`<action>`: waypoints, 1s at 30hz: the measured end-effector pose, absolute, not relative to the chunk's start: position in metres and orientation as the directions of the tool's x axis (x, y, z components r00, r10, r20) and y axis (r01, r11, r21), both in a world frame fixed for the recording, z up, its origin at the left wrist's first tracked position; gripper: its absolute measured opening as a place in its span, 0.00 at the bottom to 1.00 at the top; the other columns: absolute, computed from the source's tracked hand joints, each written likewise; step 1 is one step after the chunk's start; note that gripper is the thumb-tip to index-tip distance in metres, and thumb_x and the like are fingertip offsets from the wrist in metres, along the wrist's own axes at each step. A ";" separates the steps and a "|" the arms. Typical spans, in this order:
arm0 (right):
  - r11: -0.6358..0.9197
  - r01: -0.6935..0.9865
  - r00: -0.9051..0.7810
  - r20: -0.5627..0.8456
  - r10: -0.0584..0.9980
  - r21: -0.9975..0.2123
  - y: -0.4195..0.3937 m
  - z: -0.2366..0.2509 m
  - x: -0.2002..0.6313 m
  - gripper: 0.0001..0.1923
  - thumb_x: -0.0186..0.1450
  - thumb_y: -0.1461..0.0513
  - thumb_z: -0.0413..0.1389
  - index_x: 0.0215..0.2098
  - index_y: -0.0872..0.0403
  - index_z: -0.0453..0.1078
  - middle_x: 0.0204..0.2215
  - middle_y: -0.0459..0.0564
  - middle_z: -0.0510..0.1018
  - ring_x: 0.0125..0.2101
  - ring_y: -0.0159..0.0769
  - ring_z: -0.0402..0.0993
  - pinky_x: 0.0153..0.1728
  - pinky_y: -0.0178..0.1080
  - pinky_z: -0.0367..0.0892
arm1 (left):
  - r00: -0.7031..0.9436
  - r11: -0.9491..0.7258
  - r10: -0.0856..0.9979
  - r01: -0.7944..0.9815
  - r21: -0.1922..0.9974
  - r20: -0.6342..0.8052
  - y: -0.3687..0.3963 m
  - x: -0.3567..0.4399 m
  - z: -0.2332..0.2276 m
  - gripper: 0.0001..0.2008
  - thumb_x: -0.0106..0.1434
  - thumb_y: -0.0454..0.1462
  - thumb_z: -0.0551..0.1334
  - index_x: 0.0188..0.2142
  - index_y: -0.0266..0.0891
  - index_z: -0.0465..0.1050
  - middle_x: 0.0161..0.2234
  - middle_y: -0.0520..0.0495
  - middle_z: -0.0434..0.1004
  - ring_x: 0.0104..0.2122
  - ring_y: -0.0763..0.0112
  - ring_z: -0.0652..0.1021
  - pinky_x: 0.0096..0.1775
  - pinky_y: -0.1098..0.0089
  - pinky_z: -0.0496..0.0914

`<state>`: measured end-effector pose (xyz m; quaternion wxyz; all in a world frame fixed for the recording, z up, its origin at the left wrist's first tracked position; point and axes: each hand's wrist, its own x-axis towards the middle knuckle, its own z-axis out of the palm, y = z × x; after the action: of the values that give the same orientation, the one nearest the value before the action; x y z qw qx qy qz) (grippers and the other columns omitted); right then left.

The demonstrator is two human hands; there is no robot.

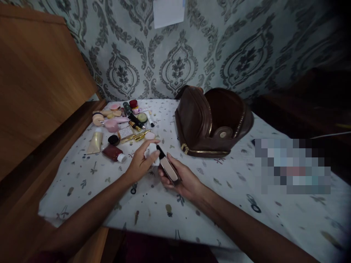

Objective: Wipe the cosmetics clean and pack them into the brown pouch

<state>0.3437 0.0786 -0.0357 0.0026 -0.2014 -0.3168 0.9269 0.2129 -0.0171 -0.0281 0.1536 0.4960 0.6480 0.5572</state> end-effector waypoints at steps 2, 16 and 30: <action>-0.799 0.160 -0.900 -0.419 0.123 -0.579 0.079 -0.035 0.344 0.25 0.69 0.45 0.51 0.26 0.56 0.68 0.19 0.46 0.73 0.14 0.25 0.62 0.12 0.28 0.49 | -0.428 -0.125 0.848 0.410 0.903 0.312 -0.016 0.214 -0.030 0.25 0.62 0.46 0.64 0.55 0.40 0.66 0.47 0.45 0.75 0.42 0.65 0.75 0.44 0.69 0.68; -0.721 0.064 -0.949 -0.266 0.171 -0.690 0.075 -0.036 0.347 0.18 0.55 0.54 0.68 0.34 0.53 0.66 0.26 0.45 0.76 0.23 0.29 0.69 0.17 0.28 0.58 | -0.644 -0.004 0.727 0.343 0.939 0.239 -0.014 0.206 -0.032 0.24 0.67 0.56 0.54 0.25 0.41 0.65 0.21 0.53 0.62 0.24 0.71 0.64 0.28 0.71 0.63; -0.792 0.092 -0.944 -0.305 0.123 -0.603 0.077 -0.039 0.346 0.13 0.64 0.54 0.59 0.33 0.55 0.67 0.27 0.51 0.79 0.22 0.30 0.70 0.19 0.30 0.56 | -0.562 -0.014 0.781 0.423 0.906 0.274 -0.015 0.207 -0.027 0.18 0.65 0.50 0.58 0.36 0.38 0.76 0.27 0.52 0.72 0.27 0.71 0.70 0.32 0.71 0.66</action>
<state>0.3457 0.0771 -0.0392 0.0085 -0.1667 -0.3220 0.9319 0.2075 -0.0152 -0.0265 0.1598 0.4401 0.6838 0.5596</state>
